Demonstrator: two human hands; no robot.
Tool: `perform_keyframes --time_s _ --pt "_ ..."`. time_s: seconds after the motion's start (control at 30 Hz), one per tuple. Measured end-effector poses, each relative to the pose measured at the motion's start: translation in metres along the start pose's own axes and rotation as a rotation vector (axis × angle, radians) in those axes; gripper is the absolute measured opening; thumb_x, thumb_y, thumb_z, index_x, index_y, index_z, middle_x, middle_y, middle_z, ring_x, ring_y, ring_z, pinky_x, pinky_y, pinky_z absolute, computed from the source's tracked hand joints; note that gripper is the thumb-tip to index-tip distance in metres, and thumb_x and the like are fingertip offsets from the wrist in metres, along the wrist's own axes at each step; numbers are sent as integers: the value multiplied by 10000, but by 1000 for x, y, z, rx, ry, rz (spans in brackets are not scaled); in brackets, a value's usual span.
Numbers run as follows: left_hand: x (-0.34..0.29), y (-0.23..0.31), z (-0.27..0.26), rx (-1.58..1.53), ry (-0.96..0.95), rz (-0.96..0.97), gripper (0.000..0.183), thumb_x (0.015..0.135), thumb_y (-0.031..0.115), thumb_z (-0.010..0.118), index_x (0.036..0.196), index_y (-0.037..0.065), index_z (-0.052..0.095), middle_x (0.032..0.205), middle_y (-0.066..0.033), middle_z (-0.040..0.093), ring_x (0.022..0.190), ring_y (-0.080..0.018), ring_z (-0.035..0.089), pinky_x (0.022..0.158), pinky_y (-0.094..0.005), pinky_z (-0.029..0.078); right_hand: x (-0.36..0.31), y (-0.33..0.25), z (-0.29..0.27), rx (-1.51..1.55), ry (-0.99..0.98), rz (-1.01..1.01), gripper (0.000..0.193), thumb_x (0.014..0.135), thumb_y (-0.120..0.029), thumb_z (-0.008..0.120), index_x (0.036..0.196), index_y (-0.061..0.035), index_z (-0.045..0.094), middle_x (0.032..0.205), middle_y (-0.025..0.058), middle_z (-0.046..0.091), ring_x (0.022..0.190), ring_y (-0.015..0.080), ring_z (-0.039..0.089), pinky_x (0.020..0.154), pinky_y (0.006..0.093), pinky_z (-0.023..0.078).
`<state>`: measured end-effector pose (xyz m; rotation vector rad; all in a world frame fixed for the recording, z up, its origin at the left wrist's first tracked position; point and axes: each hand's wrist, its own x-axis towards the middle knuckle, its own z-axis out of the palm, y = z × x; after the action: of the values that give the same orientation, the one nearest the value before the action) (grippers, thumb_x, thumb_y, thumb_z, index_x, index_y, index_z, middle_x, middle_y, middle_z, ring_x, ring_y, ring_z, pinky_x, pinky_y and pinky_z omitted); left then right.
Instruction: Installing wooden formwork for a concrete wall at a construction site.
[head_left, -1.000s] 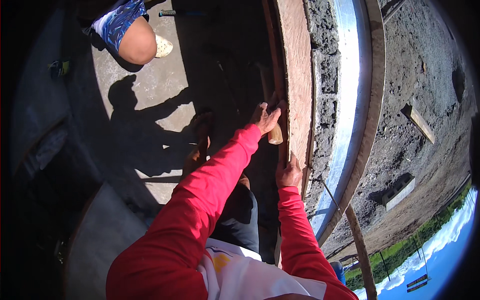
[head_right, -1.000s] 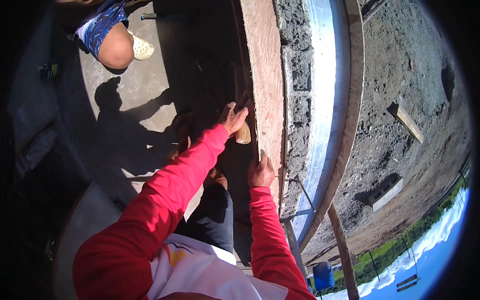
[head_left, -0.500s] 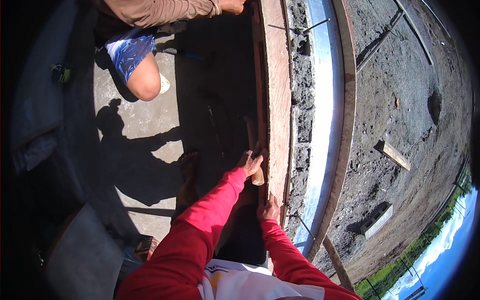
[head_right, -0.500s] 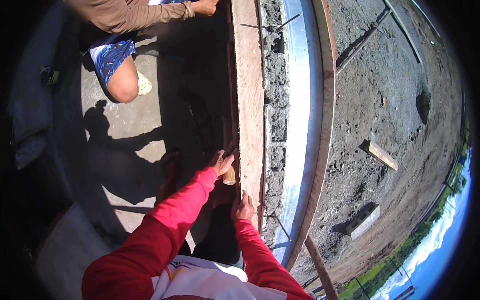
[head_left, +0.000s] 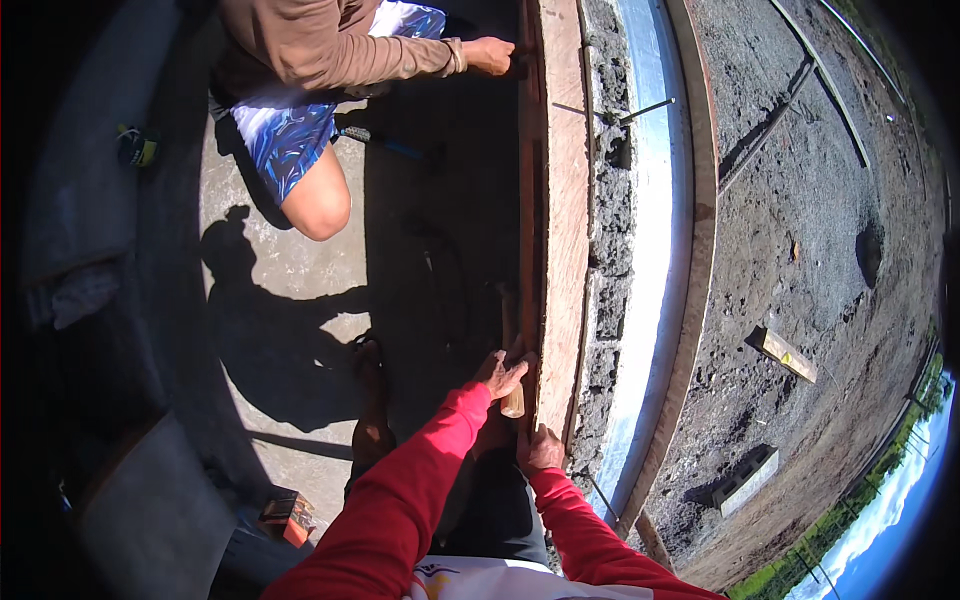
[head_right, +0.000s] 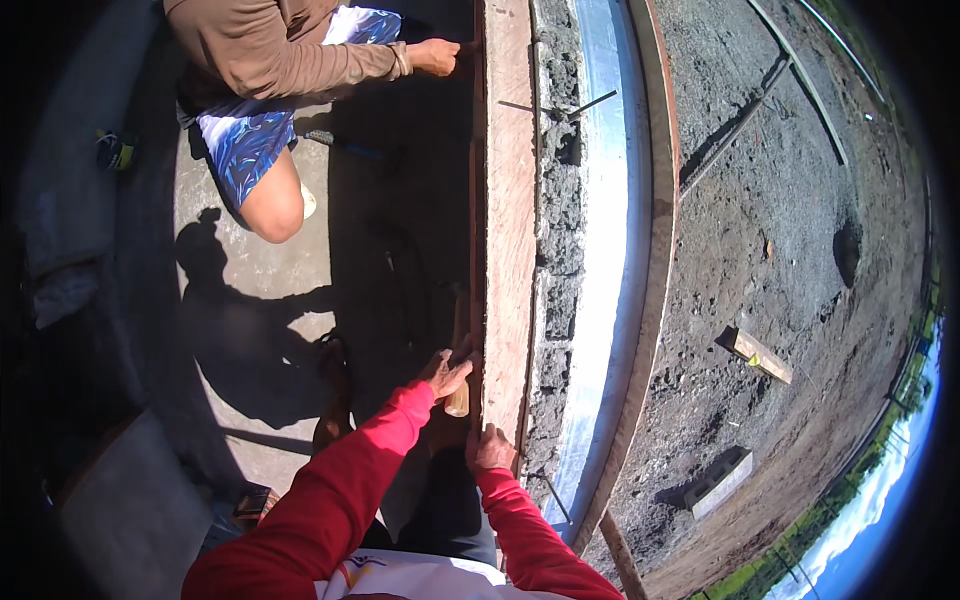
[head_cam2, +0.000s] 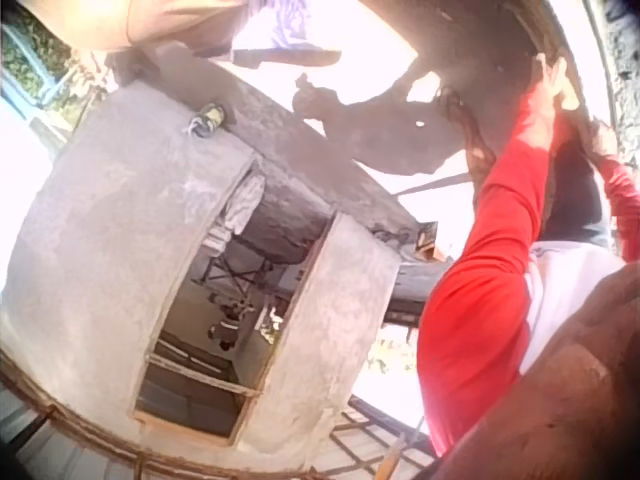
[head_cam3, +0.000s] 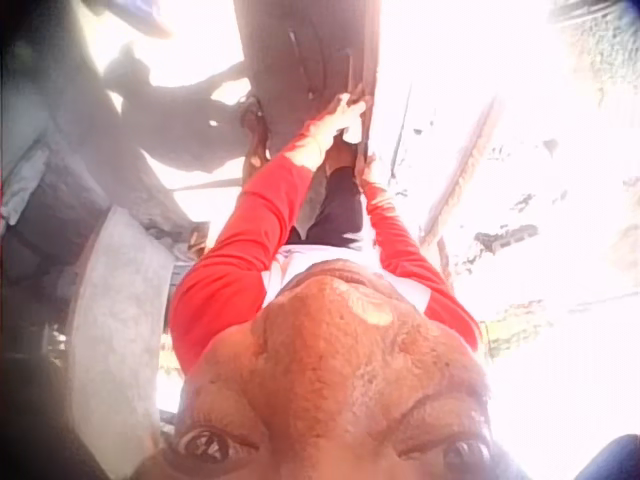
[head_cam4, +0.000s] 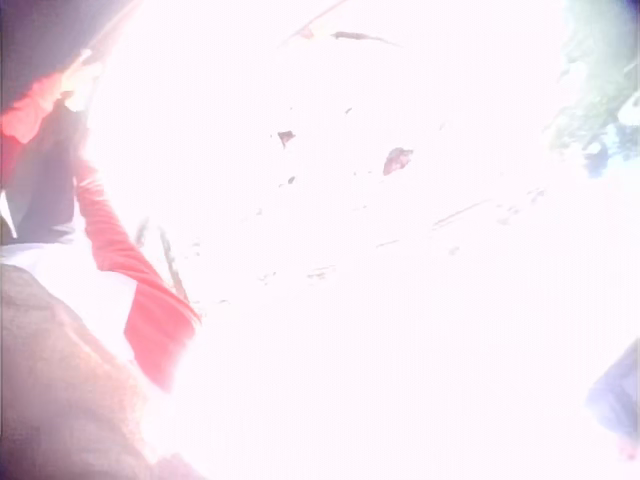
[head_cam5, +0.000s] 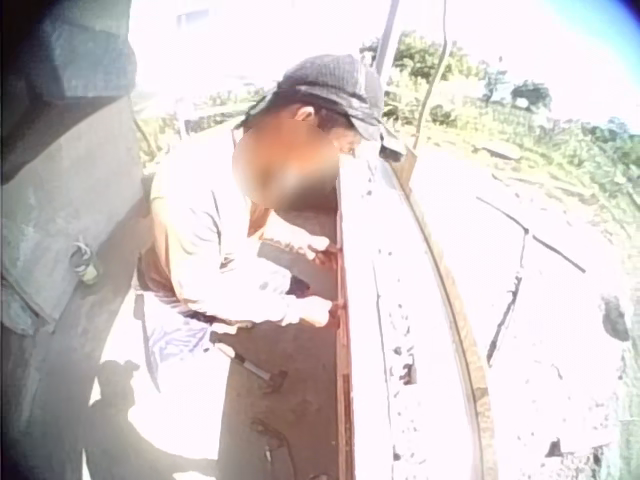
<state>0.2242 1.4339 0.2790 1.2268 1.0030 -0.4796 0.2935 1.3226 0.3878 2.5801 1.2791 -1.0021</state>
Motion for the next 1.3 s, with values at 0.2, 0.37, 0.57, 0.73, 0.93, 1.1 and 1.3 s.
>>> perform_keyframes --time_s 0.2,0.37,0.57,0.73,0.93,1.1,1.3 --pt "-28 24 -24 -159 207 111 431 727 403 365 1045 120 429 1060 -152 412 940 -272 403 789 -337 303 -2 -2 -5 49 -17 -19 357 681 -239 458 968 -29 431 783 185 502 663 348 505 588 407 412" --pt "-25 21 -17 -98 218 53 551 690 439 432 1077 51 372 971 -198 464 876 -275 454 725 -315 355 -3 -1 -3 58 -18 -56 349 681 -241 453 949 -17 450 744 190 512 671 342 506 599 398 412" --pt "-25 -6 -13 -920 91 108 770 651 377 534 1164 -29 129 934 -177 479 776 -220 515 680 -326 396 -6 -2 -8 79 -41 -22 370 678 -263 455 958 -20 443 770 188 511 684 338 509 600 397 414" --pt "-80 -21 -51 -107 285 145 793 632 259 539 1153 -92 54 748 -161 523 618 -191 550 575 -280 433 -4 1 -13 74 -105 45 361 691 -268 438 998 -80 419 865 156 497 723 343 502 627 417 403" --pt "-136 -52 -60 -401 120 -125 737 625 179 522 1142 -110 83 639 -108 516 563 -154 515 535 -246 416 -7 10 -20 97 -73 39 330 687 -222 431 982 -77 404 837 157 495 688 335 507 600 399 410" --pt "-157 -77 -50 -415 -24 -310 751 649 129 534 1193 -1 32 626 -85 505 512 -160 510 471 -277 434 -5 22 -34 198 -105 8 309 681 -179 420 971 -74 404 826 164 490 666 330 513 582 393 416" --pt "-185 -60 -41 -305 46 -326 526 745 167 433 1162 74 126 666 -98 514 544 -189 513 480 -306 436 -4 22 -28 144 -106 28 368 656 -190 443 1002 -82 379 843 154 483 649 338 512 560 405 414"
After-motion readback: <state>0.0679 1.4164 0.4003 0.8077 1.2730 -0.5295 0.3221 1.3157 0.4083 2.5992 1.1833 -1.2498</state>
